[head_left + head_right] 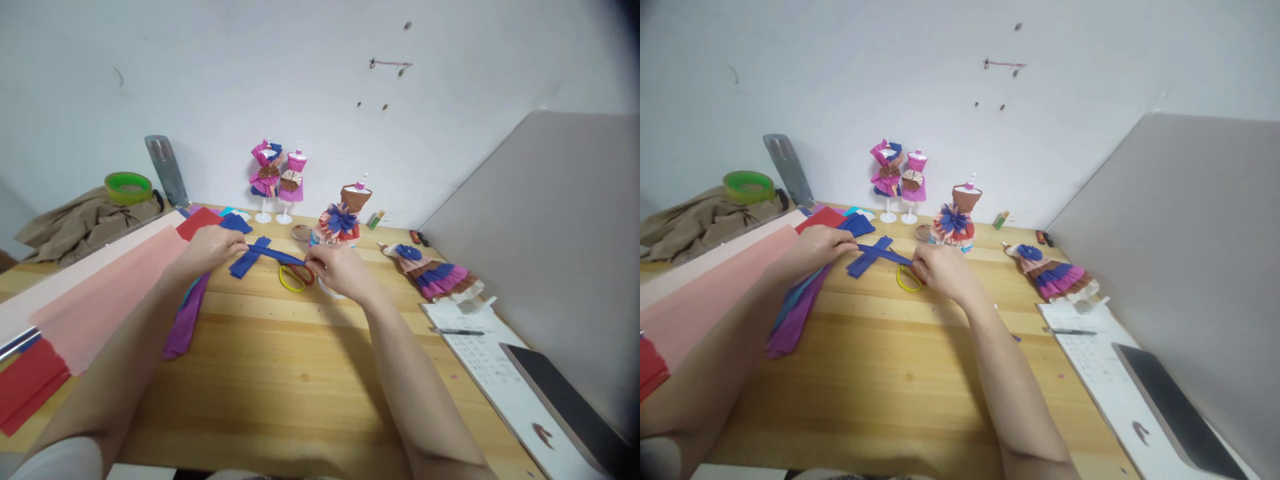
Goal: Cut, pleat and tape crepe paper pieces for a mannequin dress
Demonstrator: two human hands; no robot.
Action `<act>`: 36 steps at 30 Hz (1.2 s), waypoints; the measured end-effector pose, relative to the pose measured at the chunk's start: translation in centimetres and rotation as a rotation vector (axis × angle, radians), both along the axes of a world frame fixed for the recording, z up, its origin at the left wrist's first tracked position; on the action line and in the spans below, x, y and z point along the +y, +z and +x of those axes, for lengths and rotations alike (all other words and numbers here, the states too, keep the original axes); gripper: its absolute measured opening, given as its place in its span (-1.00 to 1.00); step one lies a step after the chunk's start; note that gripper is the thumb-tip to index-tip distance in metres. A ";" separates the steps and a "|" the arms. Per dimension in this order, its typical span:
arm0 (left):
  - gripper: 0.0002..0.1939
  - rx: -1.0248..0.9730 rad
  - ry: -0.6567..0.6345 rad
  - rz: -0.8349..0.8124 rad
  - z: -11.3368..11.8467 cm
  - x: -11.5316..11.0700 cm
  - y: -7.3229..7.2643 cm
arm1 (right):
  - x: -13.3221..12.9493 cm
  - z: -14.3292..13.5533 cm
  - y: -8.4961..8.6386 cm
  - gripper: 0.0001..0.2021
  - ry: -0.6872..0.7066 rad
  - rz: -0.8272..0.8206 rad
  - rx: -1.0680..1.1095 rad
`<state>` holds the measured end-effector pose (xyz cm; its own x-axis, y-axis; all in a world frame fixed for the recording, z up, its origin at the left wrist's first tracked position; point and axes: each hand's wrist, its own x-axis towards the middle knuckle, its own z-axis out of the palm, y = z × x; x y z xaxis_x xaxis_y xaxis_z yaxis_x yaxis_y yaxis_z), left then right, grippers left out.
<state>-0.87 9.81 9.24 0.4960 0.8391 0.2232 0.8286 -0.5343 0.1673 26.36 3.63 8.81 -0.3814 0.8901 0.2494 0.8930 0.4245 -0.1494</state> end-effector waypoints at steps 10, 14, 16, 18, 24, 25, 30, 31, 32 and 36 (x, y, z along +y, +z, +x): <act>-0.67 -0.169 -0.298 0.040 3.9 -2.3 -0.9 | -0.8 -1.5 0.4 -0.80 0.037 -0.037 -0.091; -0.76 -0.177 -0.320 -0.118 6.1 -3.0 -2.8 | -0.9 -2.0 -0.1 -0.81 0.143 -0.035 -0.023; -0.77 -0.178 -0.299 -0.170 6.4 -3.4 -3.2 | -0.8 -1.9 -0.4 -0.82 0.166 -0.030 0.025; -0.76 -0.202 -0.285 -0.173 6.4 -3.6 -3.4 | -0.6 -1.7 -0.6 -0.82 0.165 -0.028 0.066; -0.75 -0.257 -0.290 -0.144 6.2 -3.6 -3.4 | -0.4 -1.8 -1.1 -0.85 0.198 -0.027 0.135; -0.76 -0.261 -0.283 -0.150 6.2 -3.5 -3.3 | -0.4 -1.9 -1.1 -0.86 0.203 -0.035 0.137; -0.75 -0.252 -0.302 -0.209 5.9 -3.4 -2.4 | -0.6 -1.1 -0.2 -0.88 0.189 -0.117 0.132; -0.76 -0.239 -0.294 -0.212 5.7 -3.2 -2.2 | -0.7 -0.5 0.2 -0.86 0.164 -0.129 0.124; -0.76 -0.221 -0.274 -0.211 5.5 -3.0 -2.2 | -0.9 0.2 0.7 -0.84 0.120 -0.131 0.120; -0.76 -0.135 -0.208 -0.196 5.1 -2.3 -3.3 | -2.5 3.6 2.7 -0.85 -0.068 -0.094 0.228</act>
